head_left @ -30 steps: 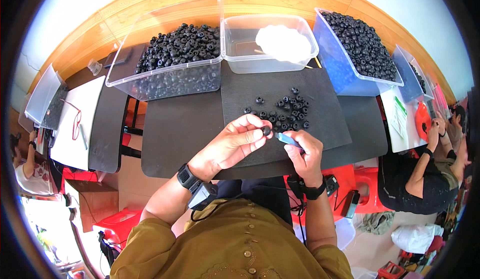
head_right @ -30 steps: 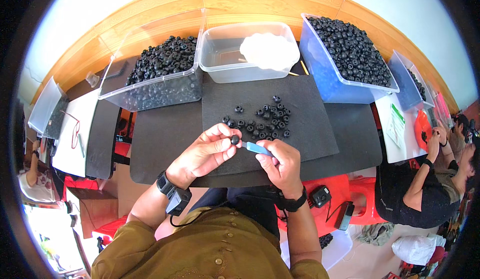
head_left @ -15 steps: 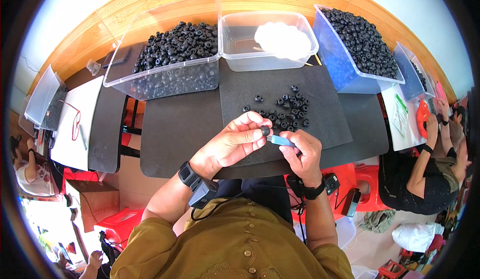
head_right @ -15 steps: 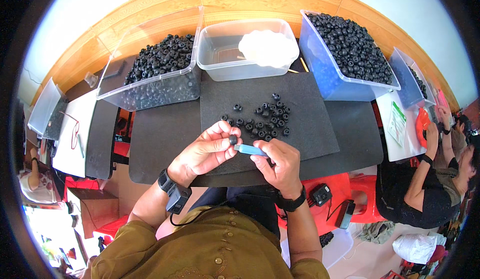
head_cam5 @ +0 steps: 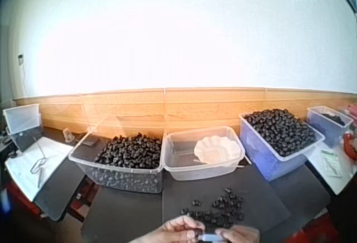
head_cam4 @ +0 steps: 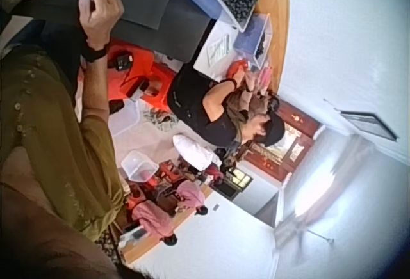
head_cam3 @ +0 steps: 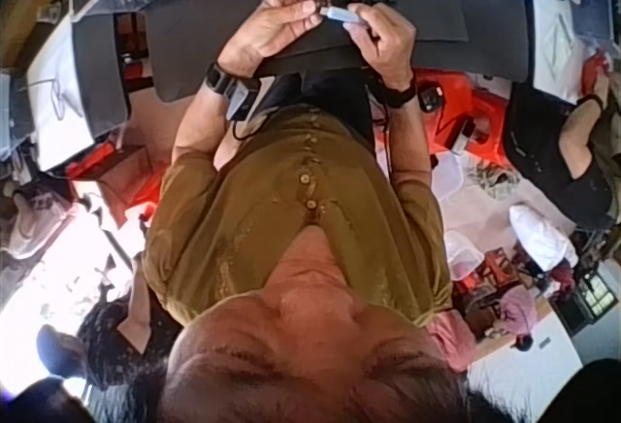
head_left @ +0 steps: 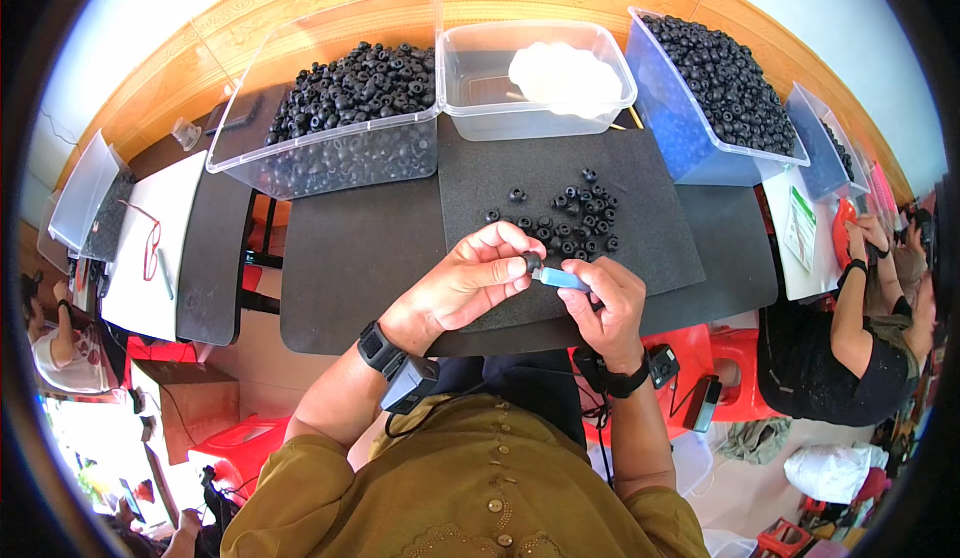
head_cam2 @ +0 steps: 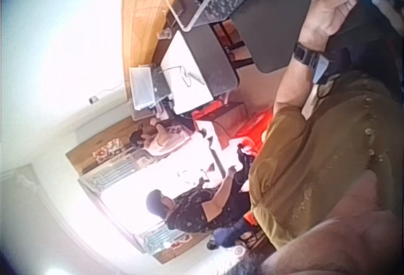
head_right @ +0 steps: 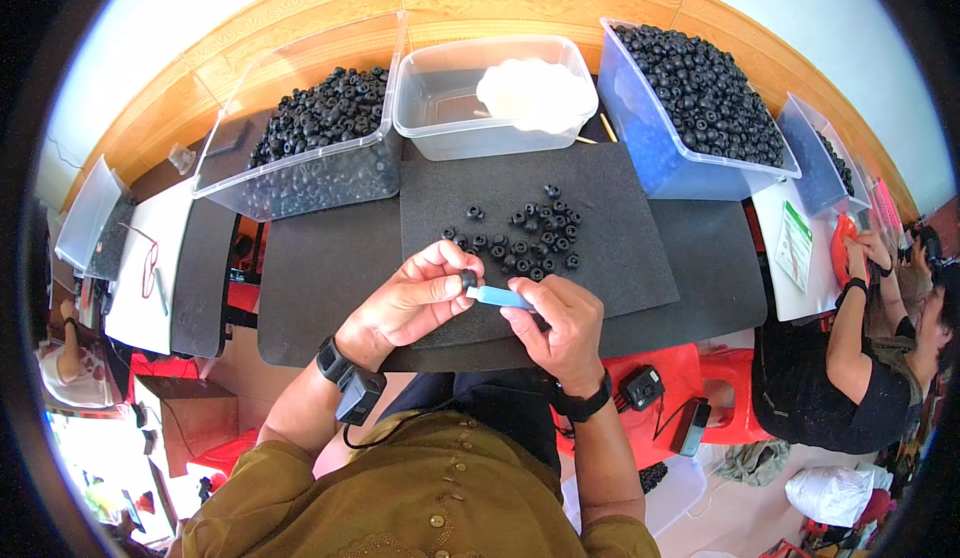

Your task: Inspecting and sorting small black circular plastic components using a marking tool.

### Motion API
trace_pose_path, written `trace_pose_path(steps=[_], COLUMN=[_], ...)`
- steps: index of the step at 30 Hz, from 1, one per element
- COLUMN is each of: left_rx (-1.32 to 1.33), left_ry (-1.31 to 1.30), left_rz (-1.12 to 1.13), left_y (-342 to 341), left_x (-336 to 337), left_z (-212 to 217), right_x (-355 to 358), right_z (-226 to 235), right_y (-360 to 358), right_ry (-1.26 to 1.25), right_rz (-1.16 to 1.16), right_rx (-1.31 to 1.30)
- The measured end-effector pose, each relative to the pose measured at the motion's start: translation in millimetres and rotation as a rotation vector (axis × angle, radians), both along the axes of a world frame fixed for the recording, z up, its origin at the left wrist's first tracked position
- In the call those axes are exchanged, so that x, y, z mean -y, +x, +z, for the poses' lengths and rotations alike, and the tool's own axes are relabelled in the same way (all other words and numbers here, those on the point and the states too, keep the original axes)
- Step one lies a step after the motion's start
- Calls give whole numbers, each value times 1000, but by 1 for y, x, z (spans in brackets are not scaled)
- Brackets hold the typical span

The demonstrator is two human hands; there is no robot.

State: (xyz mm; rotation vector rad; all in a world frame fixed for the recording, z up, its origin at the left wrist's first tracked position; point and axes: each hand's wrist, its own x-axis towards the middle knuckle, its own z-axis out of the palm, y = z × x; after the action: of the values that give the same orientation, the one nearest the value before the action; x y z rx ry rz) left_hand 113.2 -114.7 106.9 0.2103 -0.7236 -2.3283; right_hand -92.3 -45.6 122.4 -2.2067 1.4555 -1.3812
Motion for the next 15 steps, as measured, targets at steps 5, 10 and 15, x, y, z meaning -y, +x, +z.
trace_pose_path(steps=[5, 10, 15], left_rx=[11, 3, 3], left_ry=[-28, -39, -48], left_rz=[29, 21, 13], left_y=[-2, -1, 0], left_x=[0, 1, 2], left_z=[-1, -3, -3], right_x=[0, 0, 0], right_z=[-1, 0, -1], right_y=[0, 0, 0], right_ry=[-7, -19, -22], right_rz=[-10, -8, -10], right_rx=[-4, -25, -29])
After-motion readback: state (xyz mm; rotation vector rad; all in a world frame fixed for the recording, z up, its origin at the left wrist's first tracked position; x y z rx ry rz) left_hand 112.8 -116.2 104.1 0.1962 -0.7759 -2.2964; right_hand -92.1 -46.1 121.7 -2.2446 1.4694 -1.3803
